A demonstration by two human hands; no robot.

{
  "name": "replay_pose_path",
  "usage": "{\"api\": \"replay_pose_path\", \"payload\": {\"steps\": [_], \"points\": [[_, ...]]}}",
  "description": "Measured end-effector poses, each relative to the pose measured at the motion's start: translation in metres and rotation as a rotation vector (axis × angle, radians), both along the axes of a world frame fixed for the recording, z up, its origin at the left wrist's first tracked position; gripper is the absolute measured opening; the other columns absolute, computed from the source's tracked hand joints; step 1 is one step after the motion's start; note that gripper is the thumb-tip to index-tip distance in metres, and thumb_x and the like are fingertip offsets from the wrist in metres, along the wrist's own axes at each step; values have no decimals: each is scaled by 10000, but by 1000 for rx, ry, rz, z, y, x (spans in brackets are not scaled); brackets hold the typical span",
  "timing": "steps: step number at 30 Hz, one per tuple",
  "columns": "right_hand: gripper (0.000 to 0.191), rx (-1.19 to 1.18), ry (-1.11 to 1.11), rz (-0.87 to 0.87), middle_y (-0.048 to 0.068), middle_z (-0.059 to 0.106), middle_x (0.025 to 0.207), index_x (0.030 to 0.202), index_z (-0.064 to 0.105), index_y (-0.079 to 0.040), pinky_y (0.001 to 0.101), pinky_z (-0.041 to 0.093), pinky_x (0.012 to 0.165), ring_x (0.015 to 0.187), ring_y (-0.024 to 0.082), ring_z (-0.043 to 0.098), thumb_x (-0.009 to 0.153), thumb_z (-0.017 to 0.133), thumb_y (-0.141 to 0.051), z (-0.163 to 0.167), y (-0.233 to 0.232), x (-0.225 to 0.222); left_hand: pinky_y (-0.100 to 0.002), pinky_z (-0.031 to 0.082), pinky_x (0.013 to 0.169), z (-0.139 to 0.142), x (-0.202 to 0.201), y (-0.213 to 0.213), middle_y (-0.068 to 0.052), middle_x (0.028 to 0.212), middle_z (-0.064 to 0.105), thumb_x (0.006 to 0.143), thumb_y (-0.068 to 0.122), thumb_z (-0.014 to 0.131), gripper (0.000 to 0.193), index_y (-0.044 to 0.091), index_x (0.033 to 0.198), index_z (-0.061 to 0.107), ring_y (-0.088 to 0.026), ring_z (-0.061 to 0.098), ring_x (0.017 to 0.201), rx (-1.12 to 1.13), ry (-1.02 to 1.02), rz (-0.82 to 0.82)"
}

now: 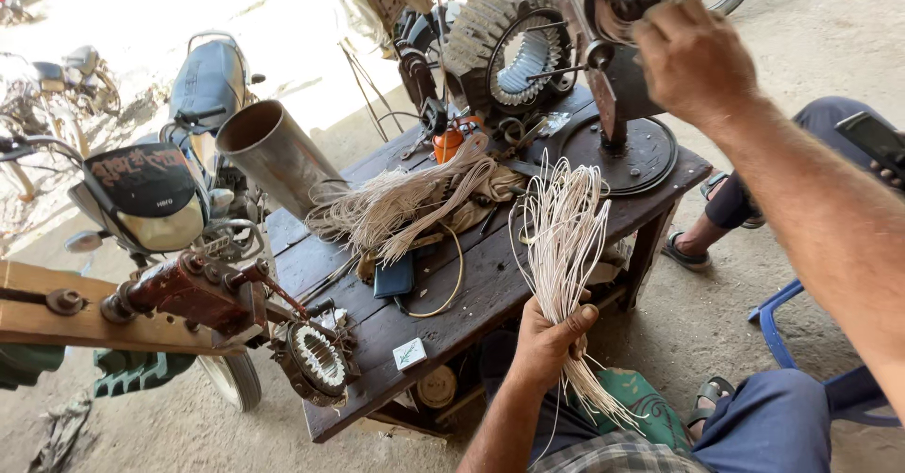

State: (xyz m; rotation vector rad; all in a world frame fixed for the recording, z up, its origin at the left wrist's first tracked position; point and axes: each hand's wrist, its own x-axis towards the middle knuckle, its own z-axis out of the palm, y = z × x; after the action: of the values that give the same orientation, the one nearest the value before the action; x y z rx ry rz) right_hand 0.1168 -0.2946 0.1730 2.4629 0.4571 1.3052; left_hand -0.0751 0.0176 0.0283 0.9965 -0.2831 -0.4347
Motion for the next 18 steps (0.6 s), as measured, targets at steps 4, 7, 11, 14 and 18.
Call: {"api": "replay_pose_path", "payload": {"steps": [4, 7, 11, 14, 18], "points": [[157, -91, -51, -59, 37, 739, 1126, 1152, 768, -102, 426, 580, 990, 1131, 202, 654, 1025, 677, -115, 7, 8, -6, -250, 450, 450, 4, -6, -7, -1, 695, 596, 912, 179, 817, 339, 7, 1128, 620, -80, 519, 481, 22, -9, -10], [120, -69, 53, -97, 36, 728, 1030, 931, 749, -99, 430, 559, 1024, 1148, 215, 625, 1027, 680, -114, 12, 10, -5, -259, 446, 464, 4, -10, -10, -3, 694, 586, 926, 197, 806, 337, 12, 1138, 620, -87, 508, 485, -18, 10, -27], [162, -42, -42, -75, 34, 711, 1012, 950, 745, -100, 411, 549, 1068, 1107, 187, 627, 1075, 708, -195, 6, 10, -1, -254, 444, 474, 0, -12, -6, -1, 649, 541, 969, 239, 787, 325, 16, 1138, 621, -87, 493, 475, -77, -5, -56], [266, 42, -36, 30, 47, 697, 970, 943, 736, -74, 418, 560, 1069, 1079, 194, 643, 1090, 742, -296, -4, 4, 2, -253, 450, 481, -3, -11, -2, 2, 632, 524, 985, 259, 772, 309, 27, 1122, 620, -88, 492, 473, -95, 1, -55], [308, 242, 0, 196, 67, 696, 973, 933, 707, -63, 432, 574, 1026, 1049, 210, 661, 1092, 733, -326, -6, -10, 10, -266, 458, 499, -4, -10, -1, -1, 687, 535, 997, 252, 766, 293, 23, 1104, 619, -87, 492, 518, -95, 5, -44]]}}
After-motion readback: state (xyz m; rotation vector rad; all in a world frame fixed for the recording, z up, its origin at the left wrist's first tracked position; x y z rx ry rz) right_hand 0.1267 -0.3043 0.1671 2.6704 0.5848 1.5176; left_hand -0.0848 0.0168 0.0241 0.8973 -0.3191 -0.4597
